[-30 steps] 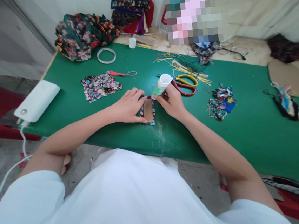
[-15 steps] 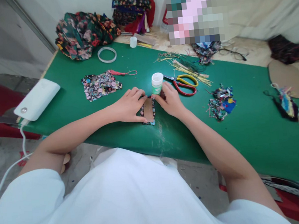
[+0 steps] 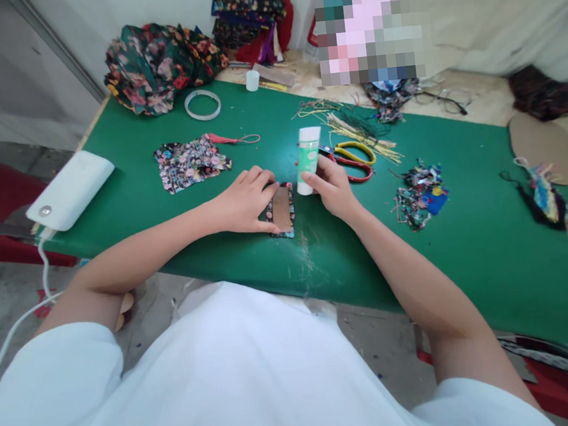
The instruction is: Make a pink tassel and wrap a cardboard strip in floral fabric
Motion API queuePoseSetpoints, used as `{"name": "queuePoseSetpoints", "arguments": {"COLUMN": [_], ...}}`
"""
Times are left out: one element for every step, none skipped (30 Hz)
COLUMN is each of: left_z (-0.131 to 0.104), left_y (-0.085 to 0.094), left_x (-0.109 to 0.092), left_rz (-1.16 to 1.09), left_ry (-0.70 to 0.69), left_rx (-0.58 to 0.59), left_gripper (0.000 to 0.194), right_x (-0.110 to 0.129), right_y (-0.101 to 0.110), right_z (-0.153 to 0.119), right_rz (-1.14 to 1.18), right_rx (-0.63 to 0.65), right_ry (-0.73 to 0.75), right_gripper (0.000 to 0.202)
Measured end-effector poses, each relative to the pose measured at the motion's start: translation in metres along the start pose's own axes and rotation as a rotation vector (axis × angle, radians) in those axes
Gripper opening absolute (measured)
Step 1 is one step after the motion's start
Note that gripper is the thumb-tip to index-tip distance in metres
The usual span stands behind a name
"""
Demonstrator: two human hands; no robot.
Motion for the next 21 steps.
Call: {"name": "queuePoseSetpoints", "arguments": {"left_z": [0.000,0.000,0.000,0.000,0.000,0.000,0.000,0.001,0.001,0.001,0.001,0.001,0.001,0.001,0.001,0.001,0.000,0.000,0.000,0.000,0.000], "left_y": [0.000,0.000,0.000,0.000,0.000,0.000,0.000,0.001,0.001,0.001,0.001,0.001,0.001,0.001,0.001,0.001,0.001,0.001,0.001,0.001,0.001], "left_x": [0.000,0.000,0.000,0.000,-0.001,-0.001,-0.001,-0.001,-0.001,-0.001,-0.001,-0.001,-0.001,-0.001,-0.001,-0.001,-0.001,-0.002,-0.002,-0.002,-0.002], "left_rz": [-0.003,-0.007,-0.010,-0.014,-0.018,-0.021,-0.023,-0.024,-0.023,-0.022,-0.019,-0.015,-0.010,-0.006,-0.003,-0.002,-0.003,-0.004,-0.006,-0.008,-0.009], "left_ry": [0.000,0.001,0.005,0.010,0.015,0.019,0.022,0.022,0.020,0.016,0.014,0.012,0.011,0.010,0.009,0.008,0.007,0.006,0.007,0.009,0.011], "left_rx": [-0.002,-0.002,0.002,0.008,0.014,0.019,0.022,0.025,0.025,0.025,0.025,0.025,0.026,0.028,0.030,0.032,0.033,0.033,0.031,0.029,0.026], "left_gripper": [0.089,0.090,0.090,0.091,0.091,0.092,0.092,0.092,0.091,0.091,0.090,0.089,0.089,0.089,0.089,0.089,0.088,0.087,0.086,0.086,0.085], "right_x": [-0.003,-0.005,-0.006,-0.005,-0.004,-0.003,-0.001,0.000,0.002,0.004,0.006,0.007,0.009,0.010,0.011,0.011,0.012,0.013,0.014,0.015,0.016], "right_y": [0.000,0.000,0.000,0.000,-0.001,-0.001,-0.002,-0.002,-0.003,-0.003,-0.003,-0.004,-0.004,-0.004,-0.004,-0.004,-0.005,-0.005,-0.005,-0.005,-0.005], "right_z": [0.000,0.000,0.000,0.000,0.000,0.000,0.000,0.000,-0.001,-0.001,-0.001,-0.001,-0.001,-0.001,-0.002,-0.002,-0.002,-0.003,-0.003,-0.004,-0.004], "right_rz": [0.066,0.107,0.116,0.089,0.042,-0.010,-0.062,-0.109,-0.147,-0.177,-0.200,-0.218,-0.230,-0.236,-0.239,-0.241,-0.242,-0.242,-0.241,-0.240,-0.240], "right_rx": [-0.008,-0.020,-0.036,-0.054,-0.073,-0.090,-0.101,-0.106,-0.106,-0.103,-0.097,-0.087,-0.077,-0.064,-0.048,-0.029,-0.010,0.006,0.018,0.026,0.029], "right_ry": [-0.034,-0.051,-0.051,-0.034,-0.010,0.015,0.039,0.059,0.078,0.097,0.114,0.128,0.136,0.139,0.139,0.137,0.137,0.141,0.146,0.152,0.155], "right_gripper": [0.044,0.045,0.046,0.047,0.048,0.047,0.047,0.046,0.045,0.044,0.043,0.042,0.042,0.043,0.044,0.045,0.045,0.046,0.047,0.047,0.047]}}
Point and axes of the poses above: each hand's wrist, its own z-axis towards the middle knuckle, its own y-axis out of the back of the hand, x = y × z, the point moved 5 cm from there along z, towards the middle knuckle, and after that the axes turned 15 degrees about -y, right-handed, at the moved point
